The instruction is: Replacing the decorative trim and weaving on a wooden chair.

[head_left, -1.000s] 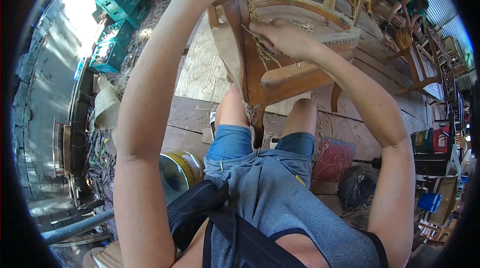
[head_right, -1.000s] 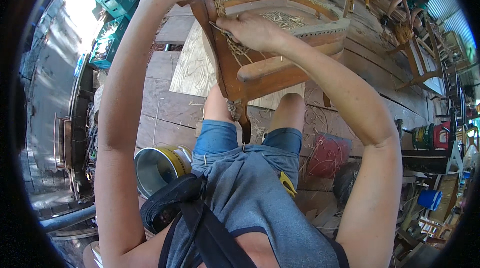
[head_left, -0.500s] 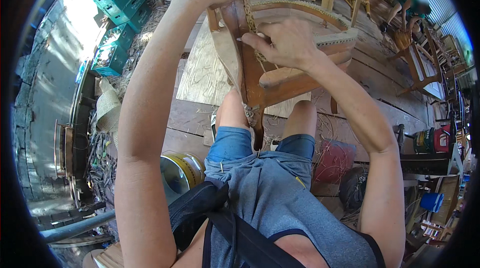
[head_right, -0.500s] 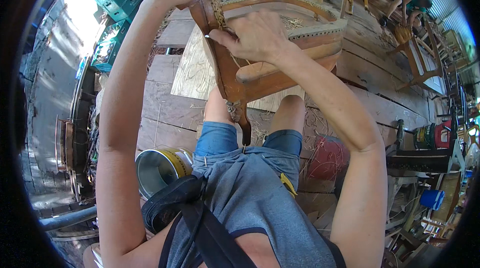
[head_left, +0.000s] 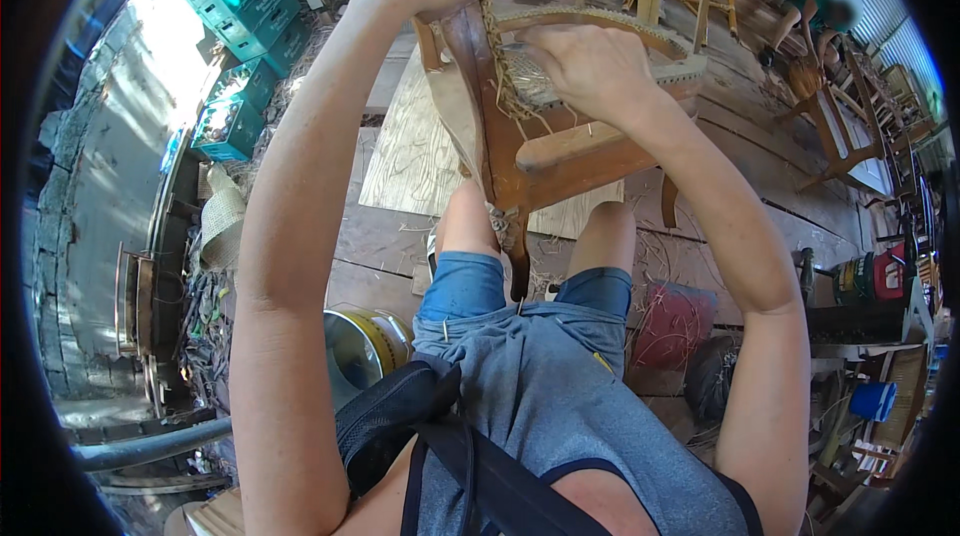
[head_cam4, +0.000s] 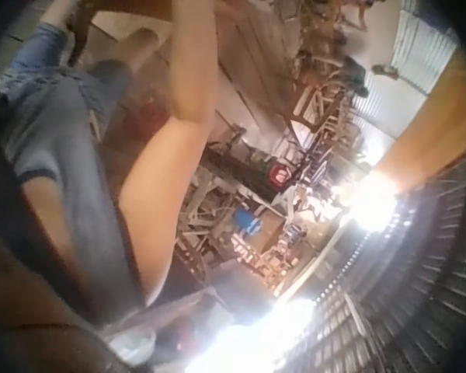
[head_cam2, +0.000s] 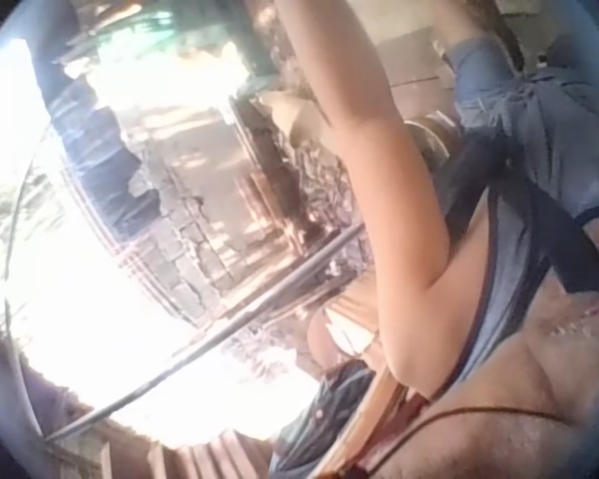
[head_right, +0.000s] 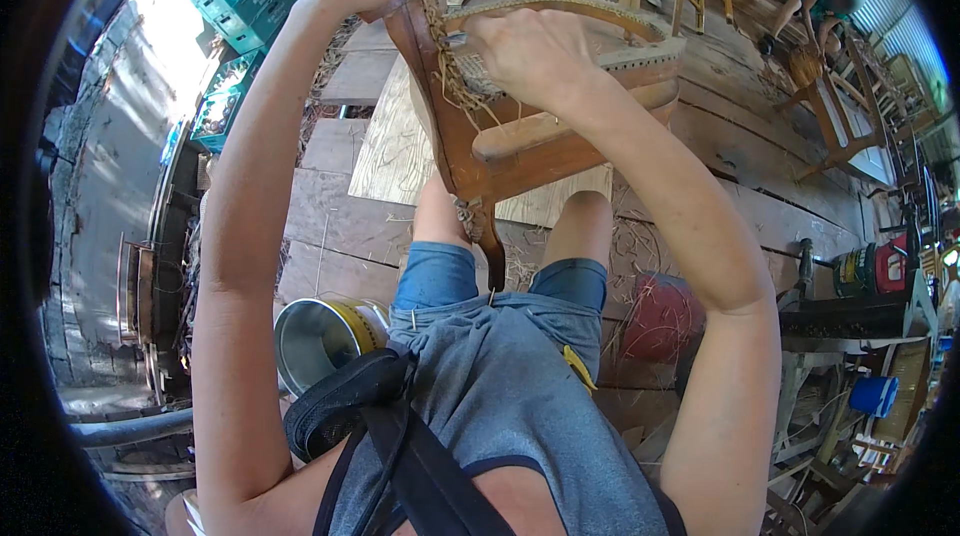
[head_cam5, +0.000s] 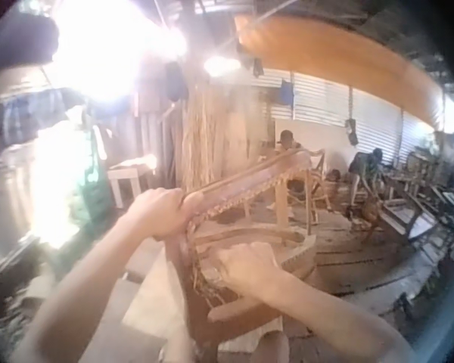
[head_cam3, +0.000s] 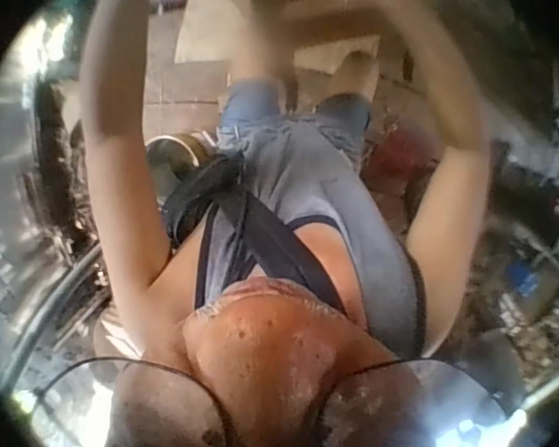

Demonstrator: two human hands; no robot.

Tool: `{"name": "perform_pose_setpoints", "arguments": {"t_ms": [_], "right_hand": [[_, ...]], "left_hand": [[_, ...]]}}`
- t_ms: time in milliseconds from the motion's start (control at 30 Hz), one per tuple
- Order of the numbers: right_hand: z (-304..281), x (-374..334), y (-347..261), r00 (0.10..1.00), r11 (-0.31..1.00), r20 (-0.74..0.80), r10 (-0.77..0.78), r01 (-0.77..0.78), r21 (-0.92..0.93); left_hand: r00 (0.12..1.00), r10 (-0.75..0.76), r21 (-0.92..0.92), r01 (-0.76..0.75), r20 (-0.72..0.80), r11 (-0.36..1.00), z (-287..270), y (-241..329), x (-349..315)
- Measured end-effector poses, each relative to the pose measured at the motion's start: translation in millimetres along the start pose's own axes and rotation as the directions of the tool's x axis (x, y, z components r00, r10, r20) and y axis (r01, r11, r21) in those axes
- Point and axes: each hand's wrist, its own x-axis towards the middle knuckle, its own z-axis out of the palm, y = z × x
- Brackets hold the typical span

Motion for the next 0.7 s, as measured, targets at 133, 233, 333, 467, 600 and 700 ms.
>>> {"name": "perform_pose_setpoints", "arguments": {"t_ms": [133,233,333,467,600,700], "right_hand": [[-2,8,-10,1.0,0.998,0.025,0.012,-0.011,-0.06],[-12,9,-9,0.996,0.994,0.085,0.036,-0.027,-0.106],[-4,7,-7,0.997,0.991,0.083,0.001,0.01,-0.135],[0,13,-12,0.998,0.999,0.058,0.006,-0.003,-0.051],[5,28,-6,0.997,0.994,0.021,-0.078,0.076,0.074],[34,44,36,0.976,0.94,0.13,-0.172,0.123,0.317]], "left_hand": [[1.0,-0.005,0.011,0.005,-0.001,1.0,1,-6,1],[0.996,-0.021,0.01,0.02,0.082,1.0,-7,2,2],[1.0,-0.003,0.022,0.002,0.024,1.0,-1,-2,5],[1.0,-0.009,0.026,0.009,0.008,1.0,3,-6,7],[0.999,-0.008,-0.002,0.008,-0.038,1.0,7,-9,6],[0.997,0.03,-0.006,-0.03,-0.077,1.0,6,-5,5]]}}
